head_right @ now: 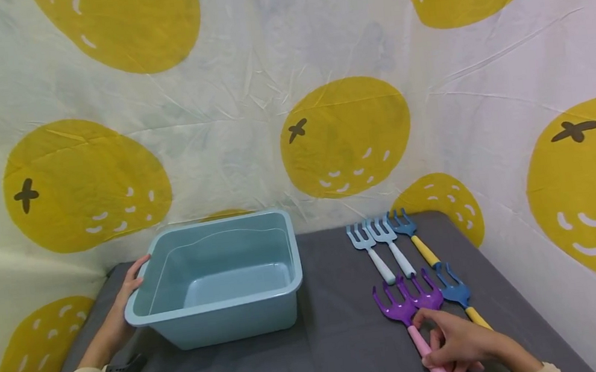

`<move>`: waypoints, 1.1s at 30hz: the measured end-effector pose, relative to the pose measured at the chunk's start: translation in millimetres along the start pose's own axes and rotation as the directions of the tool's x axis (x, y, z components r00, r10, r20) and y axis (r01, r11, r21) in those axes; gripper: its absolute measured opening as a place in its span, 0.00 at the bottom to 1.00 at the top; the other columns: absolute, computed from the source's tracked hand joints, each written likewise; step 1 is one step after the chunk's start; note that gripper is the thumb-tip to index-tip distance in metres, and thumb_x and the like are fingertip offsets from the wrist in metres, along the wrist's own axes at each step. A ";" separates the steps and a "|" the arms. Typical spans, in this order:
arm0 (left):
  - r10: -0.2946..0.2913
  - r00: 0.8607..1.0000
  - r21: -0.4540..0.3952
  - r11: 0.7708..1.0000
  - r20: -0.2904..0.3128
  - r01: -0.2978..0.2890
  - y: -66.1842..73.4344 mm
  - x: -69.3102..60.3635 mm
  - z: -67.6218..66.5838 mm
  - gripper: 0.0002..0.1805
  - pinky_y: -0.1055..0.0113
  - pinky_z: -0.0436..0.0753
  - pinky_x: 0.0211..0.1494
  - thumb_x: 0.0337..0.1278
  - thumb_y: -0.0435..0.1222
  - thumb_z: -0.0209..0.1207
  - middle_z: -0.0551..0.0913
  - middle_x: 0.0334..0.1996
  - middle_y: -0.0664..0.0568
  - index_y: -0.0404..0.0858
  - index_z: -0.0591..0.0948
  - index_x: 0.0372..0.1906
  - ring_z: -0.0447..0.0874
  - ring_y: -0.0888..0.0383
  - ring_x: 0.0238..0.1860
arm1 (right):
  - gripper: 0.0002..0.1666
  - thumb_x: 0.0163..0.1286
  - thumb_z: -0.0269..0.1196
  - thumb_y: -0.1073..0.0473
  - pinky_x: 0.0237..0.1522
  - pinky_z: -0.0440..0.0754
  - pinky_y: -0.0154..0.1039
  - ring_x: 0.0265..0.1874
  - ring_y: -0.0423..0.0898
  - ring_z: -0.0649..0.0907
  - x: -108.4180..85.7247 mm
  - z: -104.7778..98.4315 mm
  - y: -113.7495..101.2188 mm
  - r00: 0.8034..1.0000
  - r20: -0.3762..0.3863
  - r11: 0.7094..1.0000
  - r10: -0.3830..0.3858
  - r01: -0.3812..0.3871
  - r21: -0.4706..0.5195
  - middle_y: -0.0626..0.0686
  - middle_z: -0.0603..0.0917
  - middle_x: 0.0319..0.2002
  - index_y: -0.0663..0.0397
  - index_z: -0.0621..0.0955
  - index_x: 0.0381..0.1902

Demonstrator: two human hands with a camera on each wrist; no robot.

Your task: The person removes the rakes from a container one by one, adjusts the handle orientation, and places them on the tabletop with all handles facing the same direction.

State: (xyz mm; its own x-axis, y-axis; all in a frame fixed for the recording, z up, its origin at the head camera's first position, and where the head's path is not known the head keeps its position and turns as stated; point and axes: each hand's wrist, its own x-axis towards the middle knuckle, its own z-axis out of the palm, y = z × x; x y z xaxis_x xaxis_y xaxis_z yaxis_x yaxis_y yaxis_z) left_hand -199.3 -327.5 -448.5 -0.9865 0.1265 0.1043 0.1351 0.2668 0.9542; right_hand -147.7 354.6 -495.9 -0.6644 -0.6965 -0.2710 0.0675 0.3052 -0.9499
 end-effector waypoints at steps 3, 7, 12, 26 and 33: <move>-0.002 1.000 -0.001 1.000 0.004 0.002 0.4 -0.5 -0.2 0.32 0.39 0.68 0.64 0.82 0.55 0.32 0.38 0.81 0.41 0.60 0.45 0.83 0.53 0.34 0.71 | 0.29 0.71 0.65 0.66 0.19 0.81 0.33 0.20 0.41 0.84 0.8 3.3 -2.6 0.999 -0.033 0.999 0.034 -0.035 -0.011 0.59 0.83 0.28 0.67 0.63 0.62; -0.007 1.000 0.003 1.000 0.004 0.007 1.0 -1.1 -0.6 0.32 0.37 0.67 0.65 0.82 0.55 0.32 0.37 0.81 0.41 0.60 0.45 0.83 0.52 0.34 0.72 | 0.30 0.70 0.68 0.64 0.18 0.81 0.35 0.20 0.46 0.85 1.2 7.8 -8.8 0.992 -0.089 0.994 0.095 -0.099 -0.038 0.60 0.82 0.29 0.63 0.65 0.62; -0.008 1.000 -0.001 1.000 0.002 0.008 0.8 -1.2 -0.4 0.32 0.35 0.65 0.66 0.82 0.55 0.32 0.37 0.81 0.41 0.60 0.45 0.83 0.51 0.34 0.72 | 0.32 0.67 0.71 0.61 0.17 0.80 0.35 0.18 0.48 0.84 0.7 11.5 -17.3 0.978 -0.159 0.978 0.136 -0.158 -0.137 0.59 0.81 0.28 0.61 0.67 0.61; -0.036 0.999 0.010 0.999 0.005 0.036 1.5 -4.0 -4.8 0.33 0.29 0.60 0.68 0.81 0.57 0.33 0.35 0.82 0.42 0.60 0.44 0.83 0.49 0.33 0.74 | 0.32 0.64 0.74 0.61 0.17 0.81 0.36 0.18 0.51 0.84 2.2 15.3 -23.7 0.969 -0.187 0.957 0.161 -0.199 -0.209 0.60 0.80 0.28 0.59 0.69 0.59; -0.062 0.998 0.220 0.974 0.022 0.056 22.8 -7.9 -23.5 0.35 0.36 0.80 0.53 0.81 0.55 0.41 0.47 0.81 0.34 0.51 0.49 0.84 0.63 0.27 0.69 | 0.34 0.70 0.69 0.59 0.19 0.84 0.44 0.22 0.60 0.85 1.3 -0.8 -52.2 0.977 -0.158 0.942 0.145 -0.185 -0.279 0.61 0.81 0.31 0.63 0.66 0.66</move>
State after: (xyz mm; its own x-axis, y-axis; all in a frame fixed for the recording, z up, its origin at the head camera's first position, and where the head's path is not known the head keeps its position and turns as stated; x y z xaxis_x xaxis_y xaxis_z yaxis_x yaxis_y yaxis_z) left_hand -190.7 -344.9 -421.0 -0.9906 0.1310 0.0384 0.0970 0.4774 0.8733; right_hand -152.7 338.2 -446.5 -0.7565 -0.5335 -0.3781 -0.0213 0.5980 -0.8012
